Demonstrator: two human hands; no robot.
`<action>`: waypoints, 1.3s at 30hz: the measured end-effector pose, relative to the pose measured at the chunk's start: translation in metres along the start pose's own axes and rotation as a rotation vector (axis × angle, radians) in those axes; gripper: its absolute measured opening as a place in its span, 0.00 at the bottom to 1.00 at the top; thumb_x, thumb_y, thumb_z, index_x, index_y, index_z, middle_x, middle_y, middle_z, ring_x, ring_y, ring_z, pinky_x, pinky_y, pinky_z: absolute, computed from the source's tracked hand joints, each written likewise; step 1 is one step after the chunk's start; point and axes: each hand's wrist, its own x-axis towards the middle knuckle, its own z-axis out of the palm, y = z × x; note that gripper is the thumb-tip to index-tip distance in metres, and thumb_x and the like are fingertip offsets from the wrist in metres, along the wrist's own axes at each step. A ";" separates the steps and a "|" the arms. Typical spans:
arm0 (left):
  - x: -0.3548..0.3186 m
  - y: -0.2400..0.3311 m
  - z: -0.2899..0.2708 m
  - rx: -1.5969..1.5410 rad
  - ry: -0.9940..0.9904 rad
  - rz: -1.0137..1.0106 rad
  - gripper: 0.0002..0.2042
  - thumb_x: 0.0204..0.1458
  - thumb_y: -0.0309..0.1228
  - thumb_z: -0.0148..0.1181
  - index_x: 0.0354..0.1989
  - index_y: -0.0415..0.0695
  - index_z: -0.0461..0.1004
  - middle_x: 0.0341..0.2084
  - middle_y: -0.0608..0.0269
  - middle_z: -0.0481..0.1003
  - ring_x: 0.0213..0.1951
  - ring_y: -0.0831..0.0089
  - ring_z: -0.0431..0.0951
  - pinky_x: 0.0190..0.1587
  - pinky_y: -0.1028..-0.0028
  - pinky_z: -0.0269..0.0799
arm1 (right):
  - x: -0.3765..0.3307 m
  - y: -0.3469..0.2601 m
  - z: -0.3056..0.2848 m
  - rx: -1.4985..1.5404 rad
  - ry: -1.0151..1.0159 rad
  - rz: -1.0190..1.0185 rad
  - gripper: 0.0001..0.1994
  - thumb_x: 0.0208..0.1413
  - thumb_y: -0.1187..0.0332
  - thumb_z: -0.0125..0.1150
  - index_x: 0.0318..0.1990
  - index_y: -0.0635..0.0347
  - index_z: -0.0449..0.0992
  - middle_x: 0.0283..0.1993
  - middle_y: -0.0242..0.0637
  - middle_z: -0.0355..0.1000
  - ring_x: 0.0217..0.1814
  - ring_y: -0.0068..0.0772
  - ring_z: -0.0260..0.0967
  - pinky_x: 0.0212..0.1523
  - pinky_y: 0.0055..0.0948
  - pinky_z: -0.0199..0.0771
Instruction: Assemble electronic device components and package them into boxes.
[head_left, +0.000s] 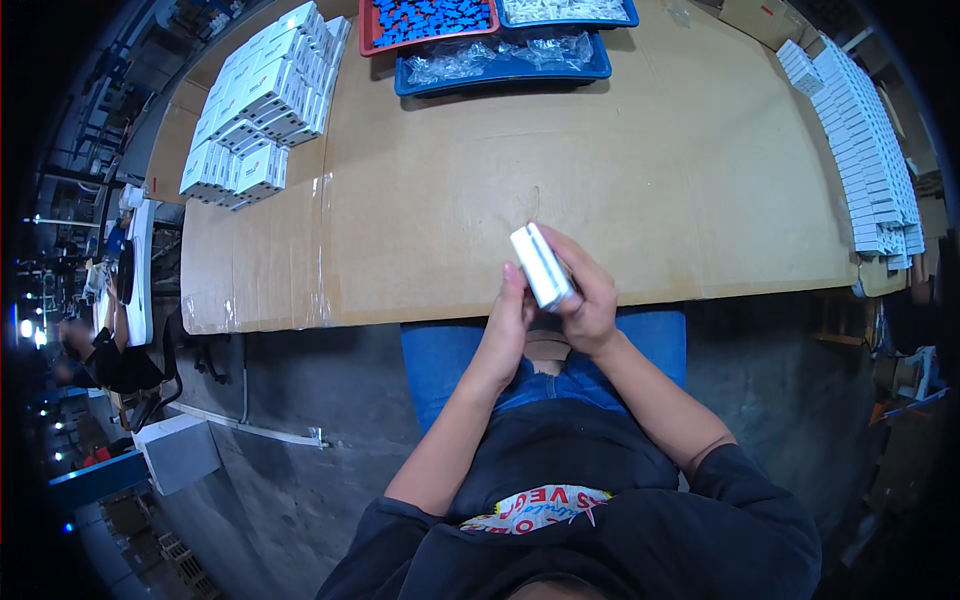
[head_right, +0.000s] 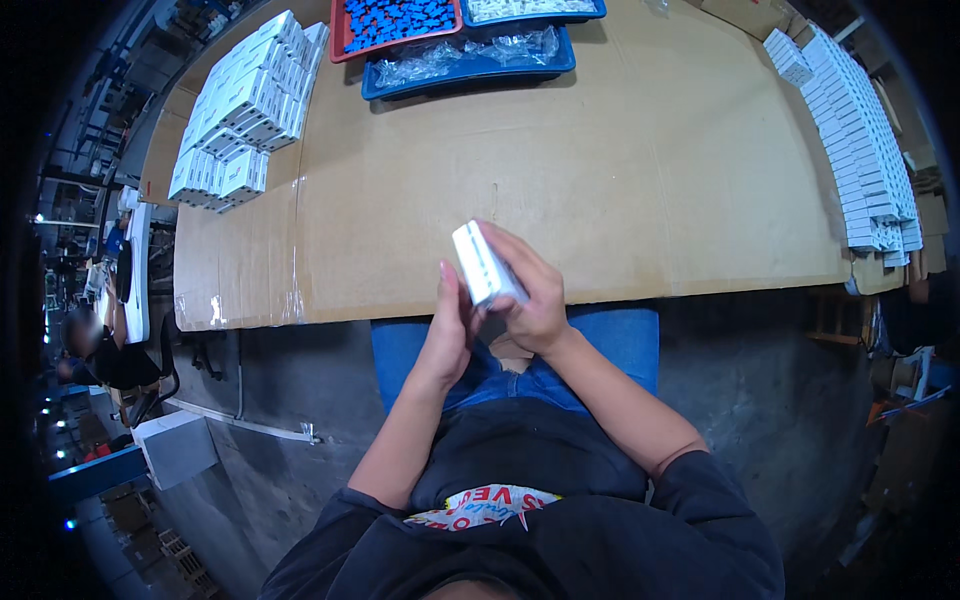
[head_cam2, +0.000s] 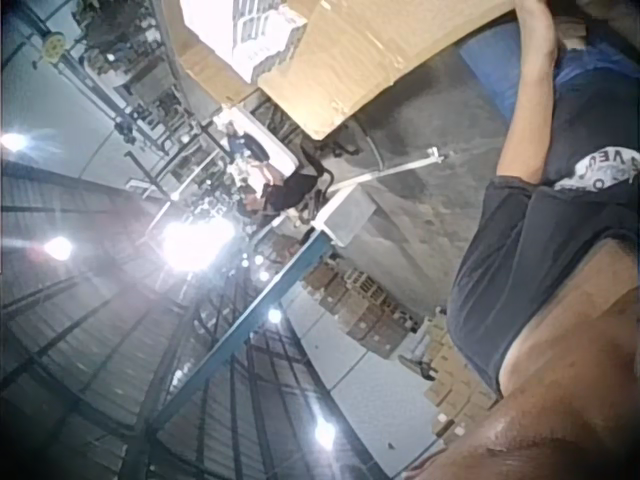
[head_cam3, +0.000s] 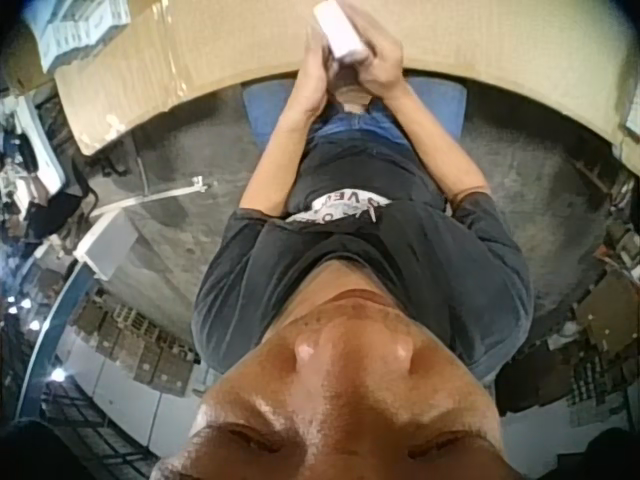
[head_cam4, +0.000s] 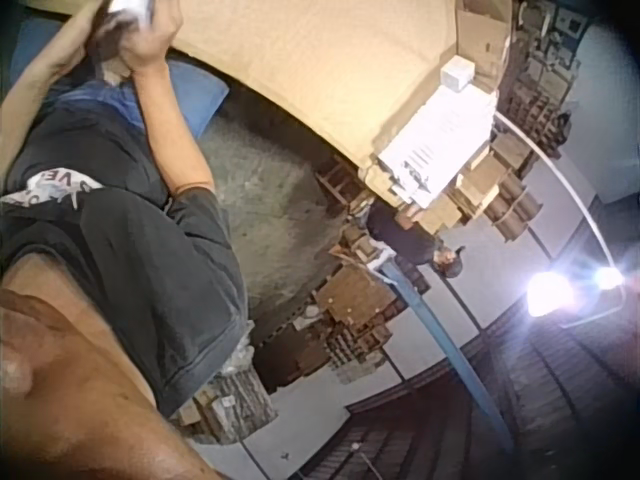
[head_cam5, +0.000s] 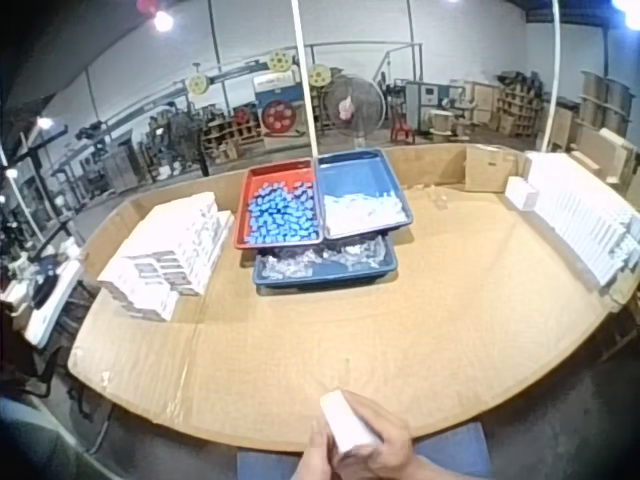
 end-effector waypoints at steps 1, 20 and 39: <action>0.012 -0.002 -0.007 0.287 -0.093 0.317 0.39 0.70 0.64 0.38 0.76 0.41 0.57 0.61 0.60 0.71 0.64 0.69 0.71 0.64 0.67 0.68 | 0.000 -0.001 0.001 0.131 0.049 0.135 0.48 0.64 0.29 0.48 0.69 0.73 0.68 0.68 0.55 0.70 0.69 0.51 0.71 0.68 0.38 0.70; 0.022 -0.012 -0.016 0.079 0.214 0.274 0.28 0.75 0.51 0.39 0.74 0.44 0.57 0.58 0.59 0.70 0.58 0.72 0.72 0.59 0.69 0.70 | 0.005 0.008 -0.007 -0.318 -0.298 -0.189 0.31 0.58 0.70 0.66 0.69 0.67 0.69 0.66 0.56 0.73 0.64 0.51 0.76 0.61 0.40 0.80; 0.017 -0.016 -0.004 0.028 0.355 0.310 0.19 0.76 0.44 0.40 0.57 0.40 0.68 0.33 0.70 0.68 0.33 0.83 0.67 0.33 0.77 0.67 | -0.019 0.013 0.017 -0.465 -0.208 -0.205 0.23 0.64 0.77 0.53 0.66 0.76 0.70 0.59 0.59 0.77 0.39 0.48 0.83 0.38 0.38 0.84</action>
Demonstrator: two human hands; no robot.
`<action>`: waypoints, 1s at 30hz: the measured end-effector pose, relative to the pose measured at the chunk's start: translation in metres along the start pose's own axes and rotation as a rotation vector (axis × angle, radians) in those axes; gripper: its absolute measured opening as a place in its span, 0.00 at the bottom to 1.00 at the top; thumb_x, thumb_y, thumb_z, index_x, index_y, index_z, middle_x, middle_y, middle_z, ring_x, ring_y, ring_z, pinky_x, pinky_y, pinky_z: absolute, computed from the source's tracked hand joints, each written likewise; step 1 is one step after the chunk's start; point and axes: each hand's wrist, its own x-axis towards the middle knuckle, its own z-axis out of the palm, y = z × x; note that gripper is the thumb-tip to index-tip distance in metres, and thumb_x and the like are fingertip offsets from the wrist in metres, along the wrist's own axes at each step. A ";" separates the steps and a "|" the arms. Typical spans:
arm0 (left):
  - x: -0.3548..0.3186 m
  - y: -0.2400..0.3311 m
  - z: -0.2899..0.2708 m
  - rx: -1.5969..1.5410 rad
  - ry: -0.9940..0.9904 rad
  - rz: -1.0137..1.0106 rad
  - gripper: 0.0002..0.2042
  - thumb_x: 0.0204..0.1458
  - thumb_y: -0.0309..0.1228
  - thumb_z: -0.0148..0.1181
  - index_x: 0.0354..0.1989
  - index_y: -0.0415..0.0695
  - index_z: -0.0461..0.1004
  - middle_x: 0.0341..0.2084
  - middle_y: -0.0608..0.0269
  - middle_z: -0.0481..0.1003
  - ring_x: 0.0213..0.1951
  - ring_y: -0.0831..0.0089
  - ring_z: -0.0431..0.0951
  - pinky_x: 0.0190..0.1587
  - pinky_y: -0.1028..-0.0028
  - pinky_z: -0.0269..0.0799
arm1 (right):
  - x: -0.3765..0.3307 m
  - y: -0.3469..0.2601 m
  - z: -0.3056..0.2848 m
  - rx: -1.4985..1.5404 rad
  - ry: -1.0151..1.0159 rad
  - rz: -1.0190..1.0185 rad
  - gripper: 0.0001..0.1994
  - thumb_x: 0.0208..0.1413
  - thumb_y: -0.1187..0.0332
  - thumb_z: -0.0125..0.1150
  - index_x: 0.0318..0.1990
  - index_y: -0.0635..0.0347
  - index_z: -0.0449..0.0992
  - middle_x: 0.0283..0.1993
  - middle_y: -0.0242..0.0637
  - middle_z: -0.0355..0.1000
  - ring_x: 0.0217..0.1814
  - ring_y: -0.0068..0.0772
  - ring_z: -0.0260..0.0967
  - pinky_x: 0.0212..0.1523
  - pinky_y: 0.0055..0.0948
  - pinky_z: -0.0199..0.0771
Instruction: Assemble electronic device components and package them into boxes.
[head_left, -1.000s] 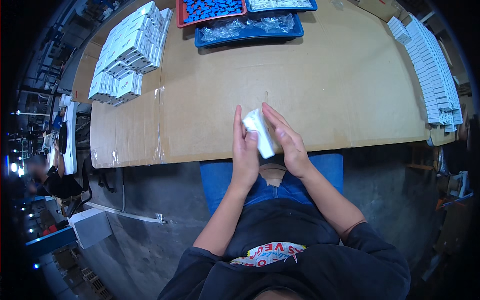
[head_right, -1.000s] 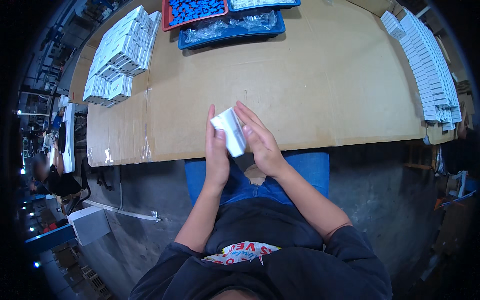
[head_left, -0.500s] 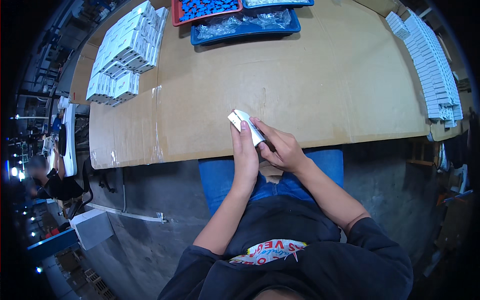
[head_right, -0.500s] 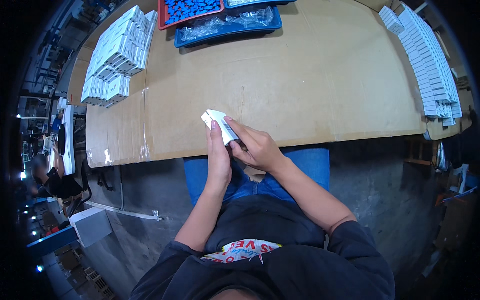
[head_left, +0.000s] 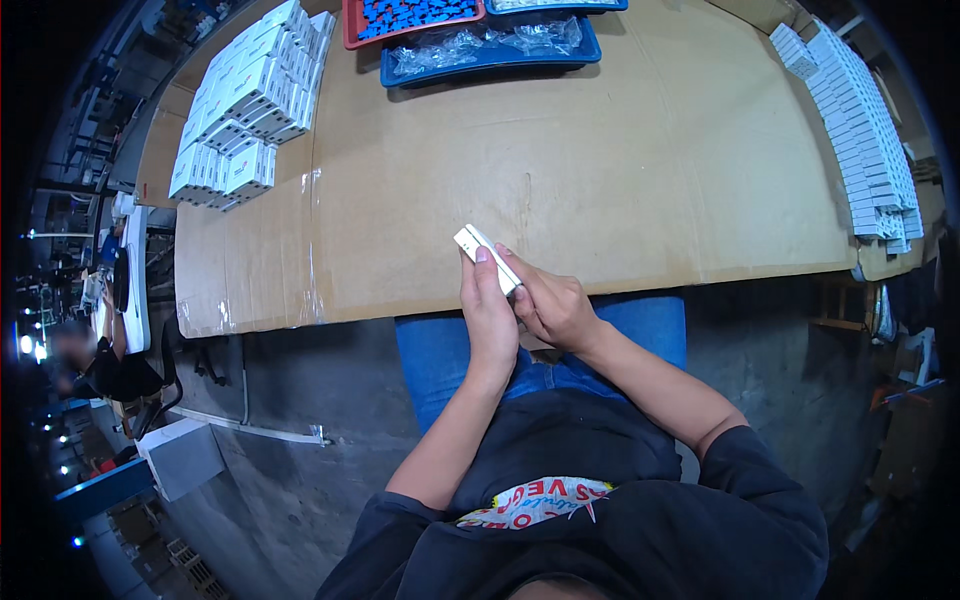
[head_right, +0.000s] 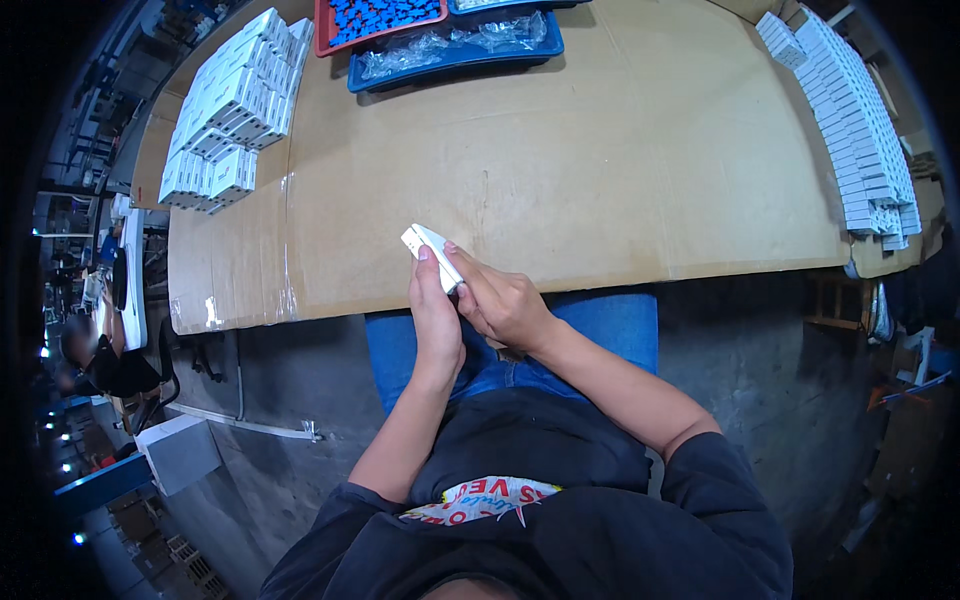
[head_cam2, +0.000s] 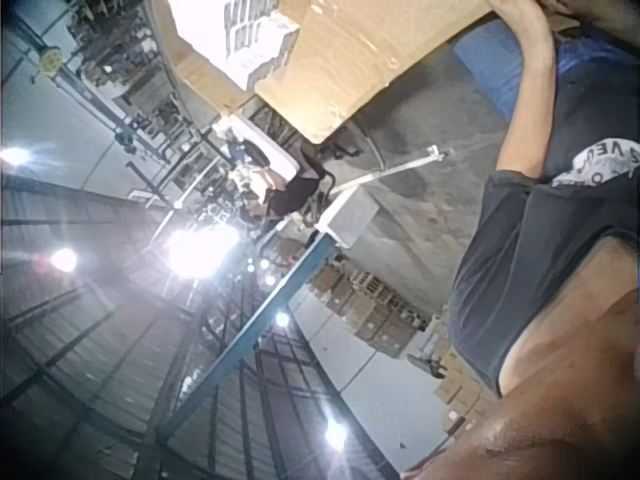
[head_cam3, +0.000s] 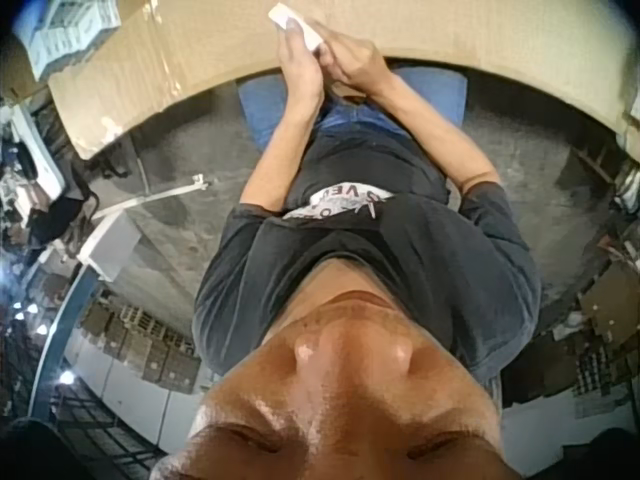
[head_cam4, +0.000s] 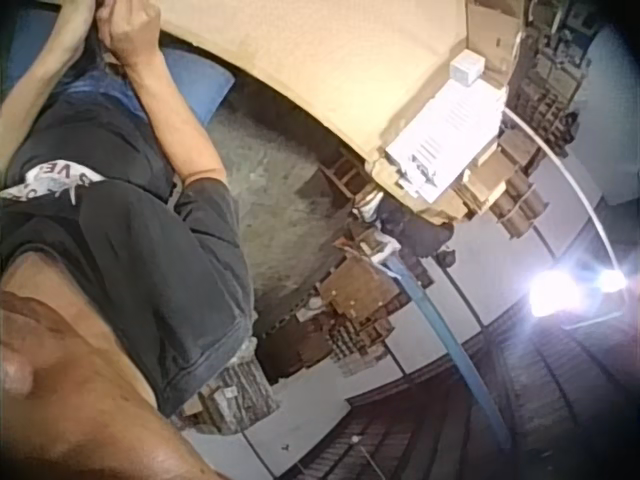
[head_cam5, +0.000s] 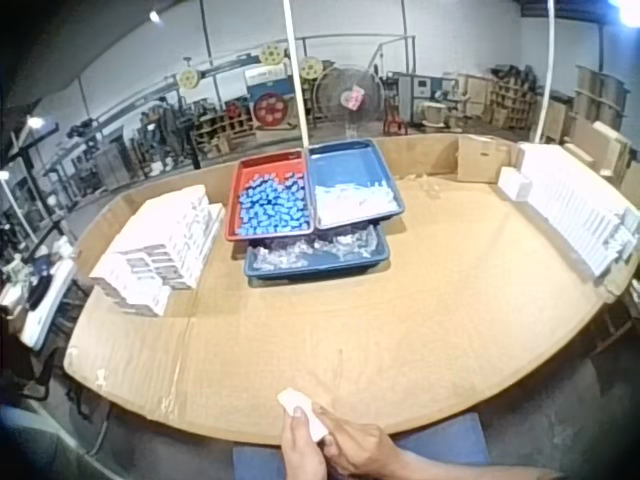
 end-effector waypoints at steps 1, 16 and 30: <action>0.000 0.001 0.000 0.013 -0.004 0.003 0.19 0.76 0.44 0.40 0.57 0.40 0.68 0.32 0.70 0.68 0.32 0.83 0.67 0.33 0.77 0.66 | 0.001 -0.001 0.000 0.003 0.023 -0.011 0.23 0.64 0.77 0.53 0.65 0.77 0.69 0.59 0.59 0.77 0.40 0.49 0.84 0.38 0.39 0.84; 0.013 0.010 -0.020 0.006 -0.288 0.128 0.42 0.60 0.26 0.55 0.82 0.45 0.41 0.73 0.43 0.58 0.74 0.58 0.59 0.76 0.63 0.52 | 0.026 -0.015 -0.026 0.871 -0.048 0.583 0.23 0.73 0.67 0.54 0.71 0.67 0.66 0.73 0.46 0.67 0.77 0.37 0.61 0.72 0.36 0.64; 0.003 0.028 -0.012 -0.189 -0.411 -0.168 0.35 0.72 0.52 0.42 0.79 0.41 0.48 0.72 0.53 0.61 0.73 0.62 0.61 0.73 0.63 0.60 | 0.023 0.002 -0.036 0.294 0.030 0.164 0.38 0.60 0.50 0.70 0.71 0.66 0.67 0.69 0.59 0.65 0.70 0.57 0.67 0.69 0.45 0.68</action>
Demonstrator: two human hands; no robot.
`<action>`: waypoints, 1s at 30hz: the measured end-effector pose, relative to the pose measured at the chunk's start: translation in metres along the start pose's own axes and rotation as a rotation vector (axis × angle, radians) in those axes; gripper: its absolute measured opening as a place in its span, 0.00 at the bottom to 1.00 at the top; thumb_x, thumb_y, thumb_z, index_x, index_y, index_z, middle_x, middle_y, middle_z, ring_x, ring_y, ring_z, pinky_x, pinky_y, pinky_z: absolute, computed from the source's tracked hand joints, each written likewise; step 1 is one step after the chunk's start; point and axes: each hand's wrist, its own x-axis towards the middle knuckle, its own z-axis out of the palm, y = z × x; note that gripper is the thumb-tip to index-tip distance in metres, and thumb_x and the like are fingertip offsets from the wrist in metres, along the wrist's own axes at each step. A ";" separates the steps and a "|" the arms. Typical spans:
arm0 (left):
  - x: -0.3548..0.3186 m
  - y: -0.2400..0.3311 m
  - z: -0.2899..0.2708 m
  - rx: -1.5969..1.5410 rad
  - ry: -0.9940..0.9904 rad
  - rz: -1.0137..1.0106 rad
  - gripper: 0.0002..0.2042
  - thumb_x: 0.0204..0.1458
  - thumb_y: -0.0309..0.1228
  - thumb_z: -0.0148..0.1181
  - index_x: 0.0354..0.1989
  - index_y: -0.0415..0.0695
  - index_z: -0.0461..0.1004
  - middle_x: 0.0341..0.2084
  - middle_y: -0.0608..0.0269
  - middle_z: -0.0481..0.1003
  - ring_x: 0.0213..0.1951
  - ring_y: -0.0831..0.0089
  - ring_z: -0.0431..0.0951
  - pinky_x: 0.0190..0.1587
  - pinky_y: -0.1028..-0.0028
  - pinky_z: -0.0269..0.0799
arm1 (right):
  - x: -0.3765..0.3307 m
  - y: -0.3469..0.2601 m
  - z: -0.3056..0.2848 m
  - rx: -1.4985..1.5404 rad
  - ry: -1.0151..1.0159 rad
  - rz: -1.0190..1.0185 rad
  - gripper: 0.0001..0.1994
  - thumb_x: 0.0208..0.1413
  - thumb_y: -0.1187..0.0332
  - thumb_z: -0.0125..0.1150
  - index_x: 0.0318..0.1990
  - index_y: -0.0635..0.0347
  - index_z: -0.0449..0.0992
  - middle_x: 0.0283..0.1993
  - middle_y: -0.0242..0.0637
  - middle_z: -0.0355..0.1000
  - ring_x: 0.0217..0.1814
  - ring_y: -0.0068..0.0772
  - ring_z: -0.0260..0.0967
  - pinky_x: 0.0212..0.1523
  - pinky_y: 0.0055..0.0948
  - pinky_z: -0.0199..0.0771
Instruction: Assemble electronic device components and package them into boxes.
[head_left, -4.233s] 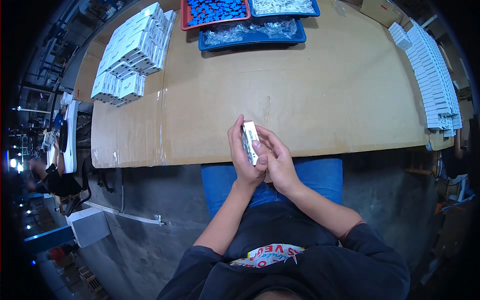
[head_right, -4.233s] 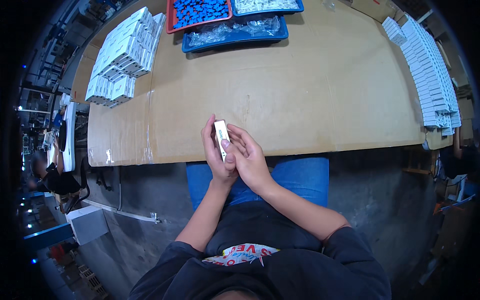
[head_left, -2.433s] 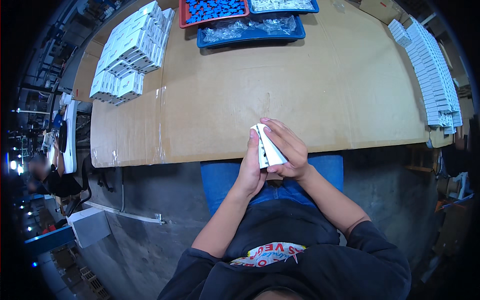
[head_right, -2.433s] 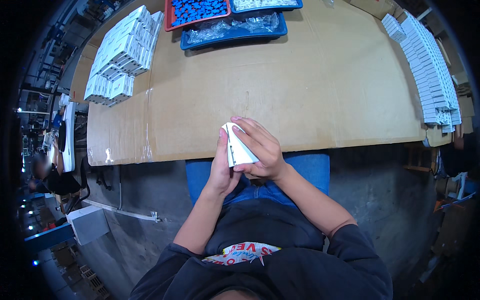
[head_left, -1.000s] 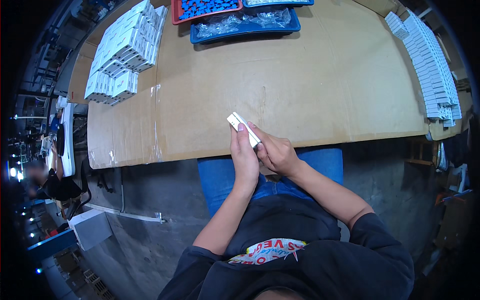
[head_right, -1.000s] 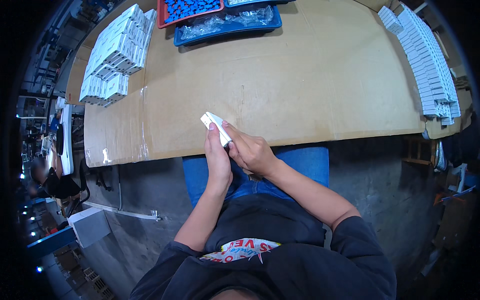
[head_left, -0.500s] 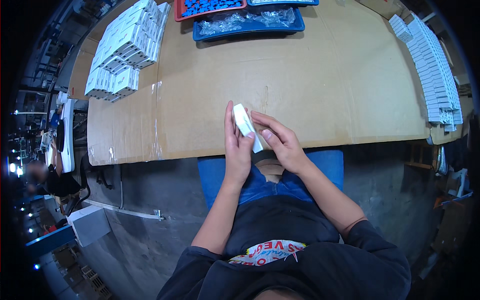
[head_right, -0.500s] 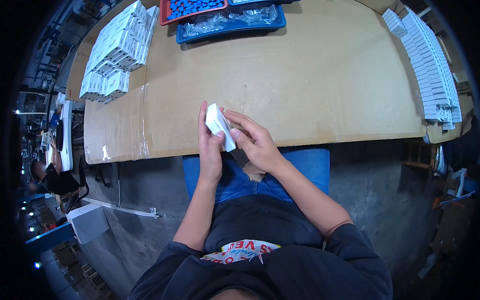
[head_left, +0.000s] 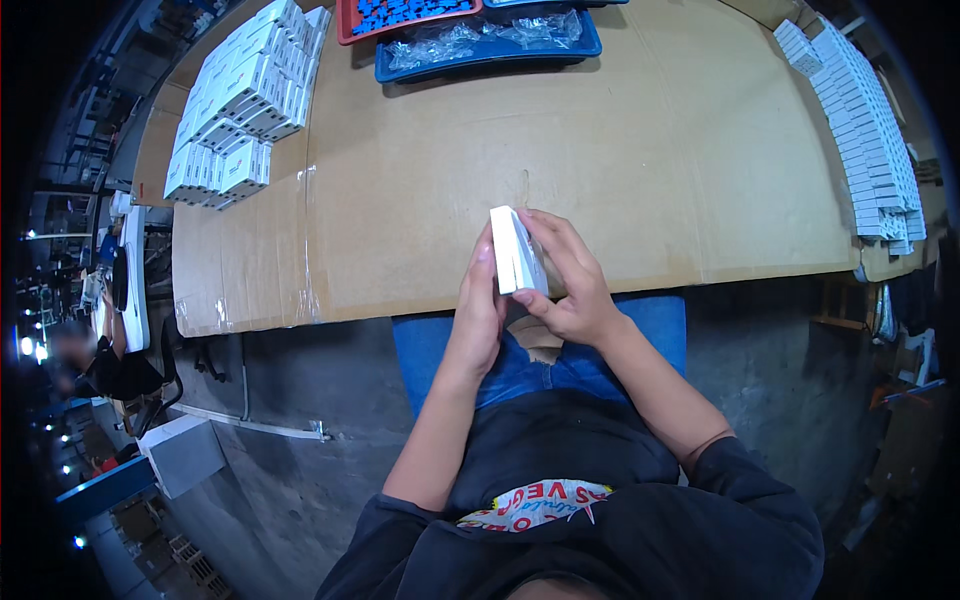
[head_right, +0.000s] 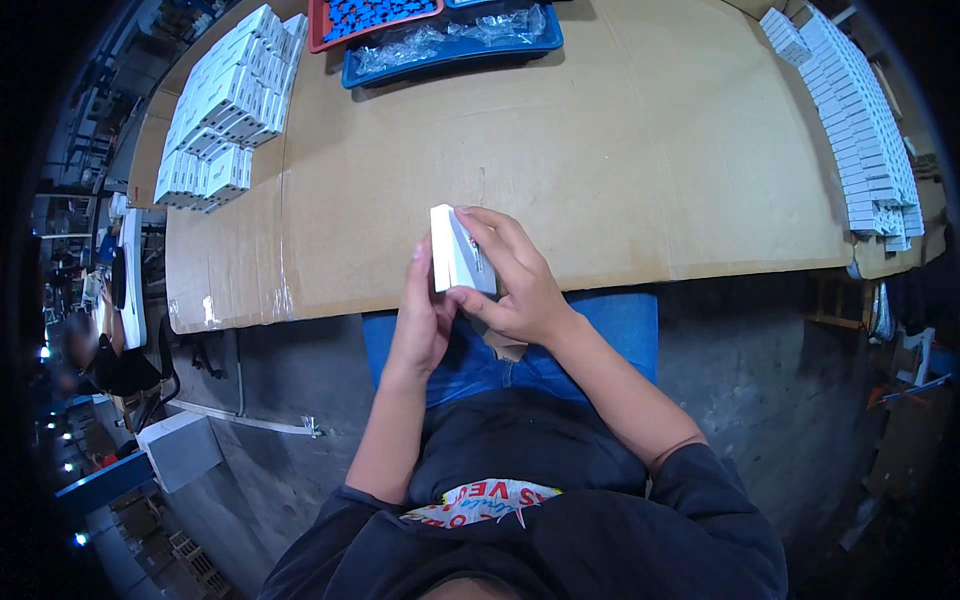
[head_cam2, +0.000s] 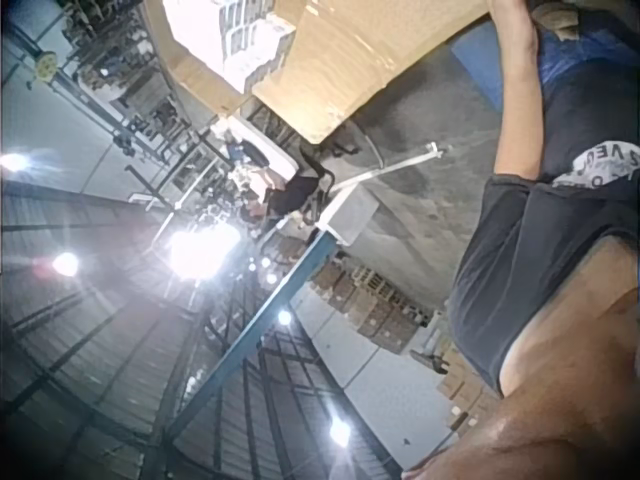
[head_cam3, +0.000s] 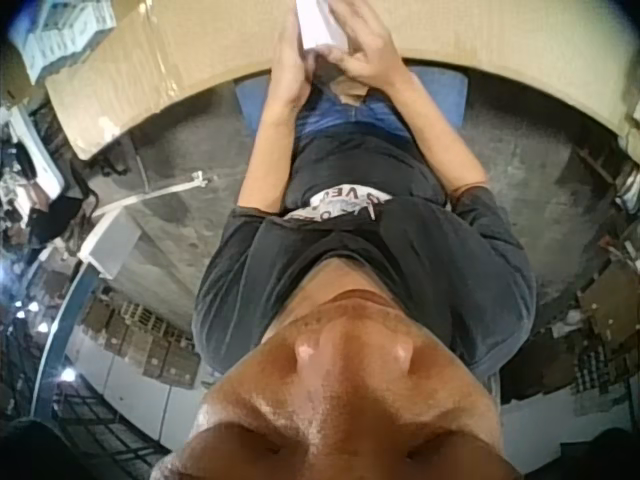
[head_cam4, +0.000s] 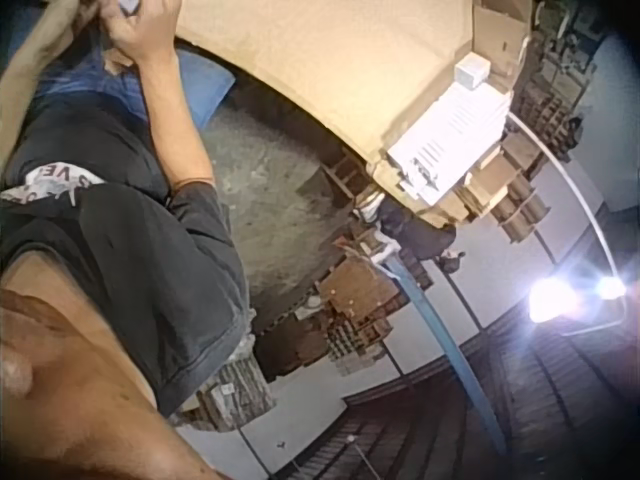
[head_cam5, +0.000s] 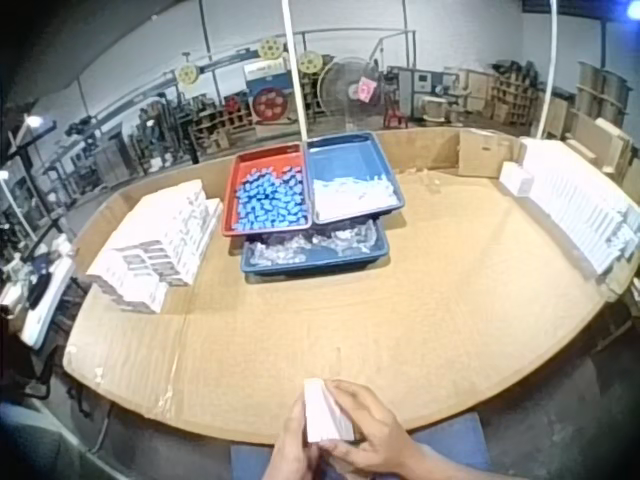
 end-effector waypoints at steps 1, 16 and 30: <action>-0.003 0.012 0.008 0.028 0.101 -0.201 0.33 0.74 0.53 0.39 0.77 0.41 0.52 0.67 0.53 0.67 0.69 0.63 0.68 0.69 0.64 0.67 | -0.001 0.000 0.001 -0.065 0.004 -0.058 0.40 0.60 0.48 0.69 0.71 0.66 0.67 0.68 0.61 0.65 0.68 0.60 0.68 0.67 0.47 0.70; -0.005 -0.005 0.011 0.032 0.180 -0.106 0.31 0.72 0.56 0.41 0.69 0.43 0.65 0.55 0.60 0.75 0.54 0.75 0.77 0.56 0.70 0.73 | -0.001 0.004 0.015 -0.017 -0.036 -0.118 0.36 0.70 0.43 0.52 0.69 0.69 0.70 0.71 0.60 0.65 0.73 0.58 0.66 0.70 0.44 0.68; 0.008 -0.022 -0.013 0.406 0.138 0.337 0.31 0.76 0.47 0.38 0.78 0.37 0.50 0.66 0.53 0.65 0.65 0.66 0.67 0.68 0.68 0.61 | -0.012 -0.013 0.031 0.086 0.027 0.139 0.23 0.66 0.70 0.64 0.65 0.71 0.74 0.69 0.59 0.69 0.71 0.52 0.71 0.67 0.38 0.72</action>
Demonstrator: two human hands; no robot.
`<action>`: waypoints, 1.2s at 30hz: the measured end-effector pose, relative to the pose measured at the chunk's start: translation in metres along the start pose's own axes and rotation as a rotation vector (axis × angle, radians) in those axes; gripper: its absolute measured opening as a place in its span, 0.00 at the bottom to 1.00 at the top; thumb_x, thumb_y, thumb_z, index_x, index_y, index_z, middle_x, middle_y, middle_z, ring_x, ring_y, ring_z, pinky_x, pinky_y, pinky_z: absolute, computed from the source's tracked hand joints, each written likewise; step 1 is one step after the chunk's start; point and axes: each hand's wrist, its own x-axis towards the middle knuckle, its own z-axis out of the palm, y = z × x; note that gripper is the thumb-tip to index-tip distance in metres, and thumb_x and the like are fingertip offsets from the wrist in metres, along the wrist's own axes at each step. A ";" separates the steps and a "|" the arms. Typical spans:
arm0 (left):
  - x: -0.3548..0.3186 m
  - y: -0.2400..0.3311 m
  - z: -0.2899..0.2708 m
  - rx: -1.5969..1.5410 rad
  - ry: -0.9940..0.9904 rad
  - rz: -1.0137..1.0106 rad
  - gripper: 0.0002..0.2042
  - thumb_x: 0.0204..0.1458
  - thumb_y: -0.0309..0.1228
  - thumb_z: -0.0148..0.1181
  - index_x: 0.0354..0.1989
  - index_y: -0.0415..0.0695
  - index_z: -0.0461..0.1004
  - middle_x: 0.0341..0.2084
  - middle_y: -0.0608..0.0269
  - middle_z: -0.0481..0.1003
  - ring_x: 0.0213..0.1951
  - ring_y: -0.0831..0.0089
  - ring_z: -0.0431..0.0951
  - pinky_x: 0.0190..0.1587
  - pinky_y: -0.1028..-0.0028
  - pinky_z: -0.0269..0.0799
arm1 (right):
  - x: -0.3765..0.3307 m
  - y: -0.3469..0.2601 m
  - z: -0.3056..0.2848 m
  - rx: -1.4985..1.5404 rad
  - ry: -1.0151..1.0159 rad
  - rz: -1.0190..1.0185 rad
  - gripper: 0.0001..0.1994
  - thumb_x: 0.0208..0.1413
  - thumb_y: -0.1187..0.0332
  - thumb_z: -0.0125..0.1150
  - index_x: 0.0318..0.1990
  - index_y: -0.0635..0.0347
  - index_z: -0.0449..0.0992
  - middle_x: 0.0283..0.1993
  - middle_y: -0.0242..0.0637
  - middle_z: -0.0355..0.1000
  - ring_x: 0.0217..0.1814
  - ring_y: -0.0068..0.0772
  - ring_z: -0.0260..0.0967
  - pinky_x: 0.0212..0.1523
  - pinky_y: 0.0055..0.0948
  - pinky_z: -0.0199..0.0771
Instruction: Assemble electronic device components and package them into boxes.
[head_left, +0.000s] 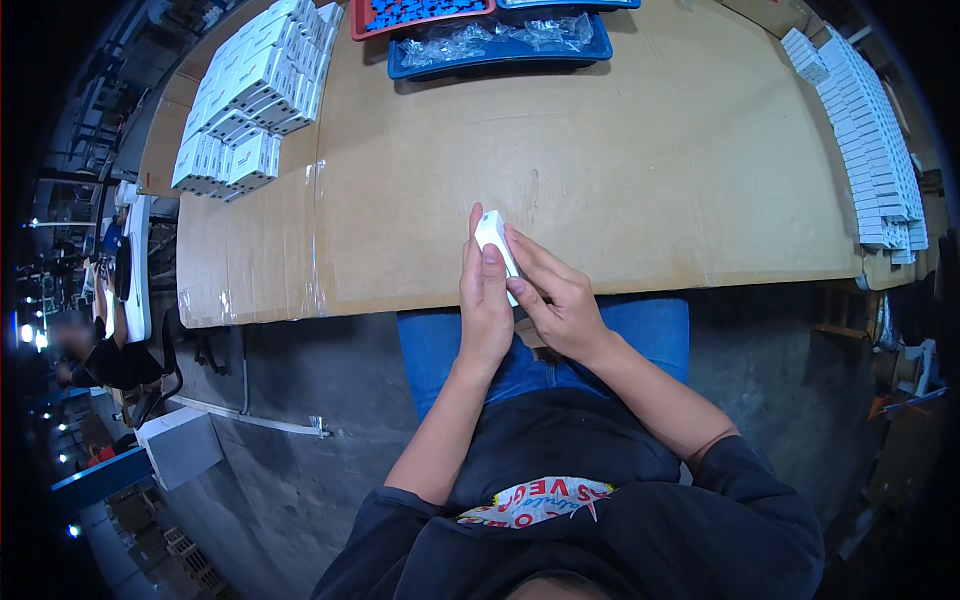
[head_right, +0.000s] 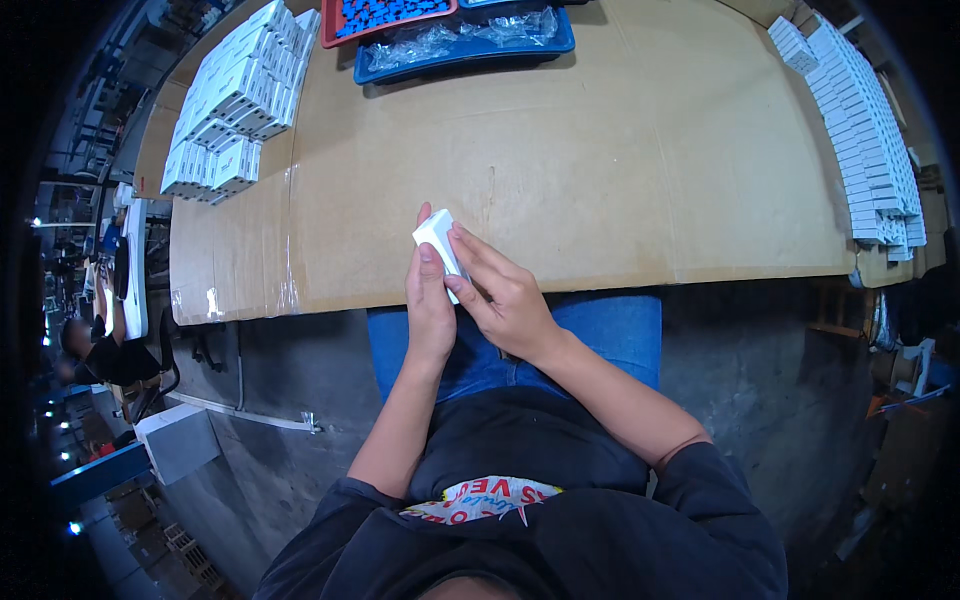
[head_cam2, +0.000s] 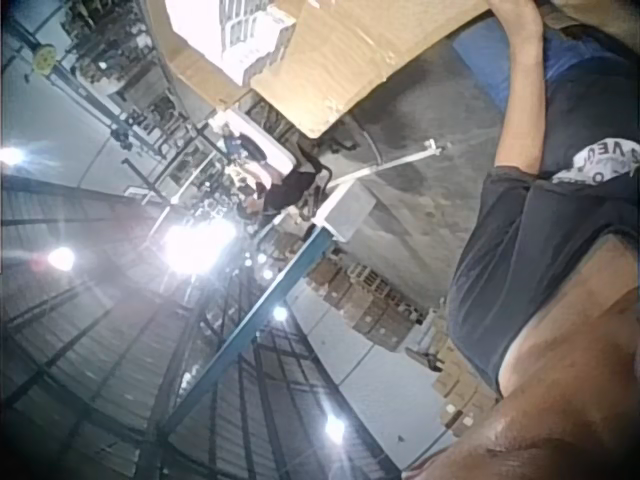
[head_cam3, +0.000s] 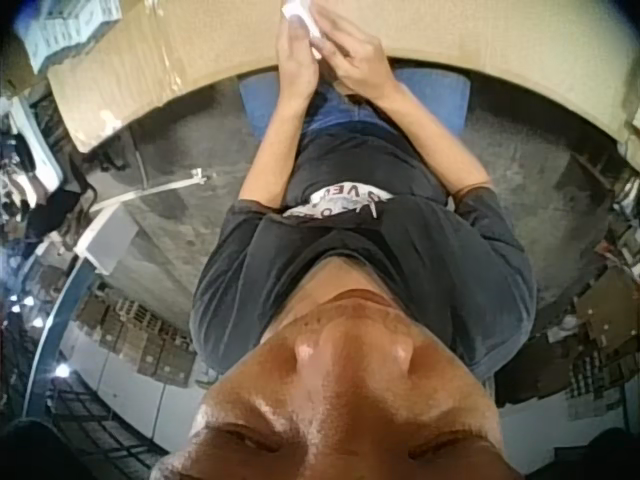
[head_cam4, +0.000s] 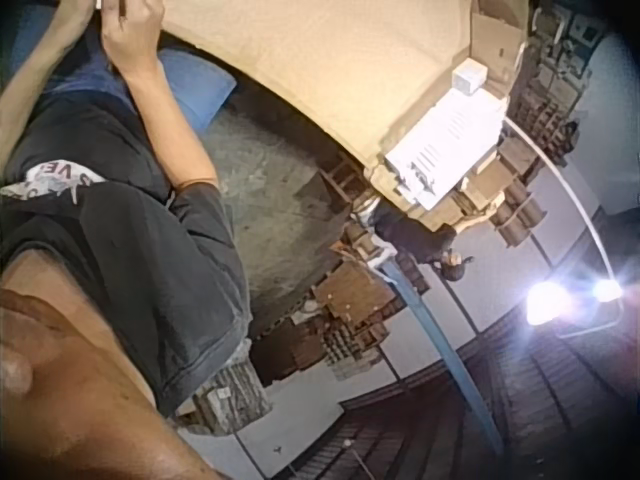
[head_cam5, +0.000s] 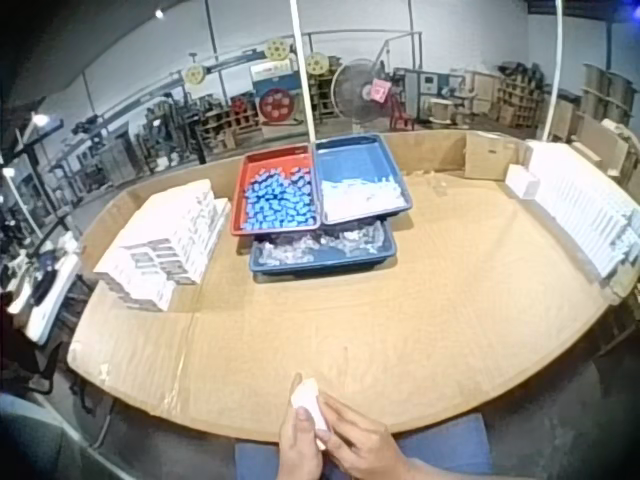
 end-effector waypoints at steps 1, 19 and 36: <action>-0.001 -0.003 -0.002 0.001 0.000 -0.001 0.31 0.76 0.47 0.38 0.78 0.37 0.50 0.66 0.53 0.65 0.65 0.66 0.67 0.68 0.68 0.61 | 0.000 0.001 -0.001 -0.053 -0.010 -0.057 0.23 0.66 0.70 0.64 0.65 0.72 0.73 0.68 0.60 0.70 0.71 0.54 0.71 0.67 0.39 0.73; -0.006 -0.010 -0.003 -0.123 -0.017 0.061 0.34 0.75 0.49 0.42 0.77 0.34 0.50 0.62 0.54 0.65 0.62 0.67 0.67 0.66 0.69 0.62 | 0.000 0.007 -0.002 -0.143 0.035 -0.198 0.21 0.67 0.72 0.58 0.65 0.74 0.72 0.65 0.63 0.73 0.63 0.57 0.77 0.59 0.39 0.80; 0.002 -0.013 0.004 0.213 0.106 0.333 0.45 0.62 0.59 0.53 0.75 0.31 0.52 0.66 0.42 0.61 0.67 0.51 0.65 0.70 0.58 0.59 | 0.010 -0.025 0.004 0.696 -0.016 0.591 0.25 0.71 0.68 0.59 0.71 0.70 0.63 0.70 0.51 0.66 0.69 0.34 0.70 0.68 0.33 0.70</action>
